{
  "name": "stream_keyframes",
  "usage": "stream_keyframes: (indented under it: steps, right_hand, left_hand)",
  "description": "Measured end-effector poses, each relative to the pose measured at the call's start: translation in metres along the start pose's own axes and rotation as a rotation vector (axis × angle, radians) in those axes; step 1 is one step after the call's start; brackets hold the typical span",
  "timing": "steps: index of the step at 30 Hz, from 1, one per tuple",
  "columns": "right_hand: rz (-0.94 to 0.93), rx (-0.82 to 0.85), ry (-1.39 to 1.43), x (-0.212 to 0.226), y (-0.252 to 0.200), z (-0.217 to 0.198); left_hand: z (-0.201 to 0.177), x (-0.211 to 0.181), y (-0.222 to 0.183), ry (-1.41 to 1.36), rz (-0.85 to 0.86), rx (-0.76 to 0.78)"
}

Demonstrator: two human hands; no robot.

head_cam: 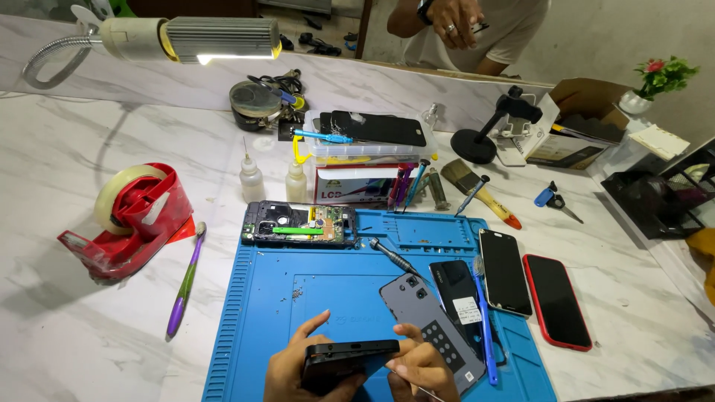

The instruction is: Disassembling a mobile phone to remove the battery and internal components using repair tools

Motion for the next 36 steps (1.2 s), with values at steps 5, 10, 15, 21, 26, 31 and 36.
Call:
stream_keyframes:
  steps: [5,10,15,21,26,31,36]
  right_hand:
    - [-0.011,-0.005,0.004,-0.001,-0.004,0.0]
    - [-0.01,-0.011,-0.02,0.004,-0.001,0.003]
    - [-0.004,-0.105,-0.064,0.01,0.006,0.014]
    - [-0.035,0.018,-0.037,0.0,-0.007,-0.002]
    - [-0.048,-0.04,-0.1,0.001,-0.006,0.005]
    - [-0.016,-0.04,-0.111,0.005,-0.004,0.005]
    - [-0.046,-0.055,-0.146,0.002,-0.008,0.005]
  left_hand:
    - [-0.004,0.002,-0.002,-0.019,-0.014,0.051]
    - [-0.004,-0.006,0.001,0.005,0.058,0.036]
    - [-0.006,-0.008,0.003,-0.026,0.061,0.081]
    - [-0.002,-0.013,0.002,0.039,0.058,0.031]
    - [-0.004,-0.006,0.001,0.022,0.05,0.055]
    - [-0.002,-0.007,0.0,0.029,0.062,0.024]
    - [-0.004,-0.005,0.0,0.03,0.075,0.045]
Point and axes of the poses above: each hand's wrist, its own y-axis towards the middle knuckle, its own z-axis out of the palm, x = y × z, the point moved 1 cm from there along y, towards the middle knuckle, and after that the axes turned 6 degrees about y, right-handed, at the moved point
